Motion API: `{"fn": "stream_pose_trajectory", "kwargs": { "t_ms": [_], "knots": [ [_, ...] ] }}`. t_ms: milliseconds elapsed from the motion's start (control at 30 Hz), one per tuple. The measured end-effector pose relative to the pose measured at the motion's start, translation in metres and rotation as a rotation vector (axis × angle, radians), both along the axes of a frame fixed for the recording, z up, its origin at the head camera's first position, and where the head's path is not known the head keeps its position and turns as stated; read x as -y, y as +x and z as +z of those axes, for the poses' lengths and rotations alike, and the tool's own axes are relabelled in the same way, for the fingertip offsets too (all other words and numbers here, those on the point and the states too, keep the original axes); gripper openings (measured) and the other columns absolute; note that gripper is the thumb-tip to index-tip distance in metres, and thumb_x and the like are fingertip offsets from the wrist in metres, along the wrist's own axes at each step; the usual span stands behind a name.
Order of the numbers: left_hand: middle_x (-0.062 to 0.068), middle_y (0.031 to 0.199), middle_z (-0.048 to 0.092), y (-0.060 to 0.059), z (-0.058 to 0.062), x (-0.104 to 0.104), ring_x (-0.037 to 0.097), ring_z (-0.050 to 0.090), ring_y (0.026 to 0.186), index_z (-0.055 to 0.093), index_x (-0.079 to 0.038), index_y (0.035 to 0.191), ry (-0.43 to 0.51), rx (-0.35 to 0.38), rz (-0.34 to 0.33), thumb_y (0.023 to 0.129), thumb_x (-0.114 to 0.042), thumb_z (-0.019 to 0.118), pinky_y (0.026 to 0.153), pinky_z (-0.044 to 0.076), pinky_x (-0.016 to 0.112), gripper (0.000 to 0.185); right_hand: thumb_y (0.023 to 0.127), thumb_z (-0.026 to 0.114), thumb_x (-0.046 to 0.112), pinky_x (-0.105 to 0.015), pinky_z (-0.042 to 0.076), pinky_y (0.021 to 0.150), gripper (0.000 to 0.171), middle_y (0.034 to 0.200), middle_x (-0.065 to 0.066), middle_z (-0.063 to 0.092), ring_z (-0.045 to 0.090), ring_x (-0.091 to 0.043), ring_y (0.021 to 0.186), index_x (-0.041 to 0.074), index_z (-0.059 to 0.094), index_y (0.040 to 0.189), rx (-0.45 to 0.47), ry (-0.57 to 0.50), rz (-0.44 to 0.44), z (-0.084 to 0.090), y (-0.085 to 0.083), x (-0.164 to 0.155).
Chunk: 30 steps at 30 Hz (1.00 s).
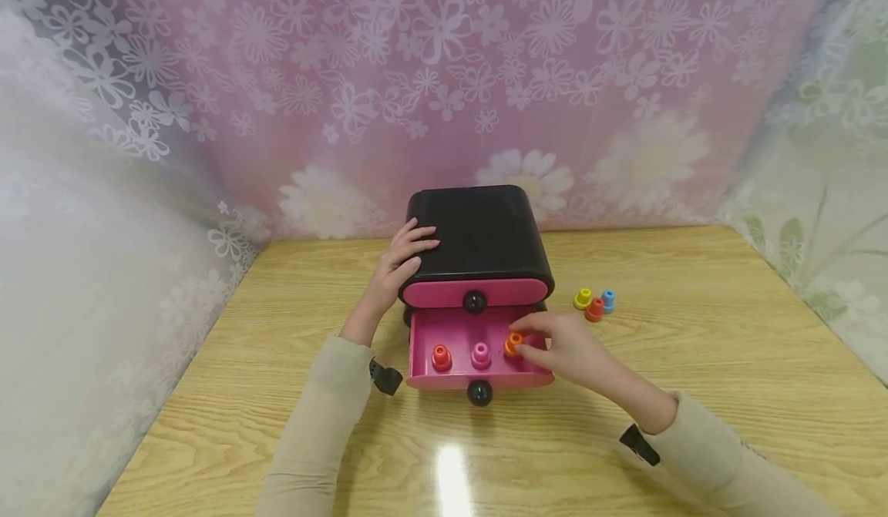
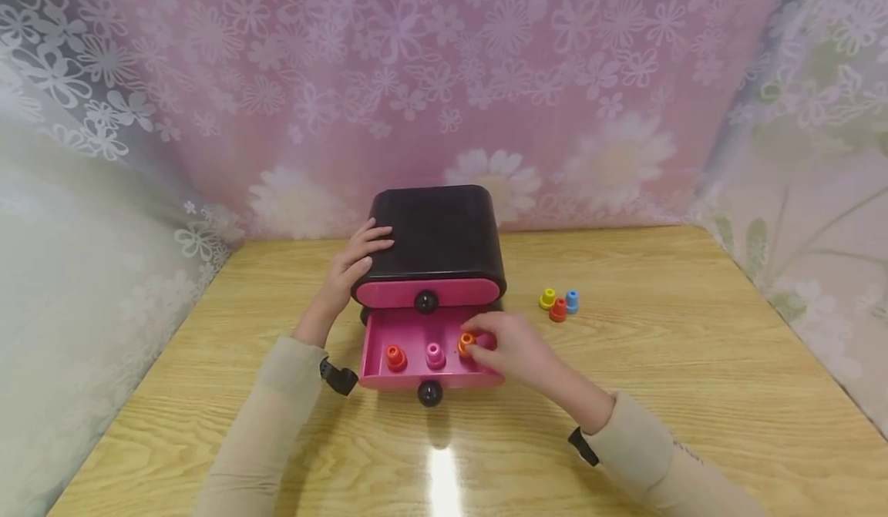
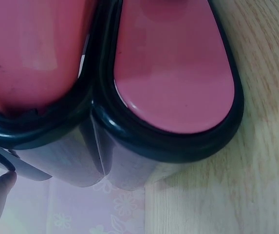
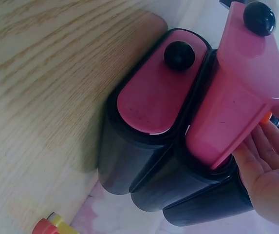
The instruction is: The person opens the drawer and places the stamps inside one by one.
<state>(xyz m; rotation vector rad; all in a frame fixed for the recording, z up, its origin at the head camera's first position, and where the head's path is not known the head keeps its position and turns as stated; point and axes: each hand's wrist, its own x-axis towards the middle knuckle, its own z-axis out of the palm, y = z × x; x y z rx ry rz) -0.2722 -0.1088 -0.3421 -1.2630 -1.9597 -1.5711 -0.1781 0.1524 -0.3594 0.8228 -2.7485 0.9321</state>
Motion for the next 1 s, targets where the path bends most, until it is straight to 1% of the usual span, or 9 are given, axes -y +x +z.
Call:
{"fn": "stream_pose_trajectory", "kwargs": {
  "t_ms": [67,233,467,700,1000],
  "knots": [
    [0.037,0.12,0.038,0.0004,0.0002,0.0003,0.049,0.011,0.125,0.05,0.021,0.105,0.005,-0.002,0.0,0.079,0.008,0.036,0.102,0.007,0.051,0.032,0.072,0.07,0.01,-0.022,0.042,0.055,0.022,0.08,0.004,0.062,0.049,-0.012,0.064,0.006,0.068,0.094,-0.009,0.016,0.008,0.0002,0.0003,0.0011],
    [0.037,0.12,0.038,0.0016,-0.0001,0.0008,0.049,0.011,0.124,0.05,0.021,0.105,0.003,-0.001,-0.001,0.079,0.008,0.036,0.102,0.007,0.051,0.032,0.072,0.07,0.009,-0.021,0.043,0.056,0.019,0.078,0.004,0.062,0.05,-0.012,0.065,0.007,0.068,0.09,-0.022,0.043,0.02,-0.0003,0.0015,0.0027],
    [0.037,0.121,0.038,-0.0003,-0.0012,0.0006,0.049,0.01,0.125,0.05,0.021,0.105,0.002,-0.006,-0.005,0.08,0.007,0.036,0.102,0.007,0.05,0.032,0.071,0.07,0.005,-0.022,0.044,0.057,0.017,0.077,0.003,0.062,0.049,-0.01,0.064,0.006,0.067,0.088,-0.048,0.064,0.031,-0.0019,0.0014,0.0027],
    [0.037,0.12,0.038,-0.0005,0.0002,-0.0001,0.05,0.01,0.124,0.05,0.021,0.105,0.002,-0.01,-0.007,0.079,0.007,0.036,0.103,0.007,0.05,0.033,0.071,0.07,0.007,-0.022,0.045,0.058,0.018,0.077,0.004,0.062,0.05,-0.011,0.065,0.007,0.067,0.088,-0.034,0.089,0.023,-0.0004,0.0014,0.004],
    [0.038,0.119,0.038,0.0006,0.0019,-0.0009,0.05,0.011,0.124,0.05,0.022,0.104,0.007,-0.007,0.0,0.078,0.009,0.036,0.103,0.008,0.05,0.032,0.071,0.07,0.009,-0.021,0.044,0.057,0.017,0.076,0.003,0.061,0.051,-0.013,0.064,0.006,0.067,0.088,-0.06,0.11,0.027,-0.0014,0.0016,0.0048]
  ]
}}
